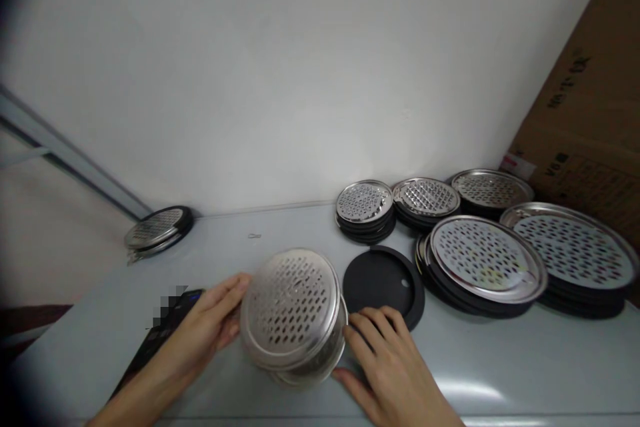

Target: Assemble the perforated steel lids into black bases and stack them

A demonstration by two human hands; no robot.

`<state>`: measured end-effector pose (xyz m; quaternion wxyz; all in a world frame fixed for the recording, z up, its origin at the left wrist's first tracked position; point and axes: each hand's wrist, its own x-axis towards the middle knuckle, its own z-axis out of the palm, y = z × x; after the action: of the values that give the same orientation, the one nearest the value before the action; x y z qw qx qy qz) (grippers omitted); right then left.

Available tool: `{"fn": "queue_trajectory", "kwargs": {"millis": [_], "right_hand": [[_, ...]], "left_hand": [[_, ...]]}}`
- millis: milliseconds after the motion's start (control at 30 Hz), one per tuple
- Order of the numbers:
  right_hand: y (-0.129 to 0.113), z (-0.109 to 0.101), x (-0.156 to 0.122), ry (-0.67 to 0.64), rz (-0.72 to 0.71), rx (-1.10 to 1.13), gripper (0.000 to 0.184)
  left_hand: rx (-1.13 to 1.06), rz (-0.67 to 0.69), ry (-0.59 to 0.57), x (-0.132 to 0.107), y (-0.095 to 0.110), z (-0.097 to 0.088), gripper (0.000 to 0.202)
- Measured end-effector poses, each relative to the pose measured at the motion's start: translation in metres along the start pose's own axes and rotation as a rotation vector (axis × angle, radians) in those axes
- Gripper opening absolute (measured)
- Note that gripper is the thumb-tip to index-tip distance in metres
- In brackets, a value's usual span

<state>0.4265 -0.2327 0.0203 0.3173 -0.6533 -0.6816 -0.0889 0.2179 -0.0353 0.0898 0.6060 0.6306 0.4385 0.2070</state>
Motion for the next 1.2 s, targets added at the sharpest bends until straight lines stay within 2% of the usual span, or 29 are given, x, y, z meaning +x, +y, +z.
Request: {"fn": "queue_trajectory", "kwargs": {"millis": [67,167,233,333,400,467,567,633,700,800,900,967,1200], "right_hand": [[0.0,0.001,-0.001,0.019,0.008,0.014,0.031],[0.001,0.0,-0.001,0.013,0.025,0.041,0.035],[0.001,-0.001,-0.001,-0.004,0.029,0.029,0.037],[0.002,-0.002,0.001,-0.044,0.01,-0.017,0.04],[0.002,-0.001,0.002,-0.063,0.0,-0.041,0.039],[0.002,-0.001,0.002,-0.07,-0.001,-0.052,0.038],[0.002,-0.002,0.002,-0.085,-0.02,-0.056,0.039],[0.003,-0.004,0.0,-0.095,-0.046,-0.072,0.042],[0.006,-0.005,-0.003,-0.016,-0.002,-0.125,0.042],[0.016,-0.008,-0.01,0.181,0.233,-0.204,0.034],[0.029,-0.01,-0.014,0.178,0.402,-0.169,0.033],[0.035,-0.012,-0.015,0.146,0.434,-0.124,0.034],[0.034,-0.005,-0.01,0.155,0.449,-0.115,0.025]], "left_hand": [[-0.027,-0.082,-0.087,0.008,-0.017,0.009,0.057],[0.136,-0.06,-0.15,0.013,-0.031,0.01,0.056],[0.37,0.049,-0.116,0.012,-0.032,0.005,0.049],[0.741,0.247,0.001,0.007,-0.031,-0.001,0.033],[0.872,0.315,0.037,0.004,-0.033,-0.003,0.024],[0.916,0.372,0.056,0.0,-0.038,-0.003,0.024],[0.988,0.528,0.153,-0.007,-0.047,0.003,0.035],[1.064,0.631,0.17,-0.013,-0.052,0.01,0.053],[1.114,0.703,0.079,-0.016,-0.058,0.019,0.076],[1.118,0.747,-0.109,-0.015,-0.068,0.028,0.104],[1.097,0.705,-0.198,-0.008,-0.079,0.031,0.123],[1.076,0.676,-0.21,-0.005,-0.082,0.032,0.128],[0.949,0.639,-0.169,-0.005,-0.084,0.033,0.119]]}}
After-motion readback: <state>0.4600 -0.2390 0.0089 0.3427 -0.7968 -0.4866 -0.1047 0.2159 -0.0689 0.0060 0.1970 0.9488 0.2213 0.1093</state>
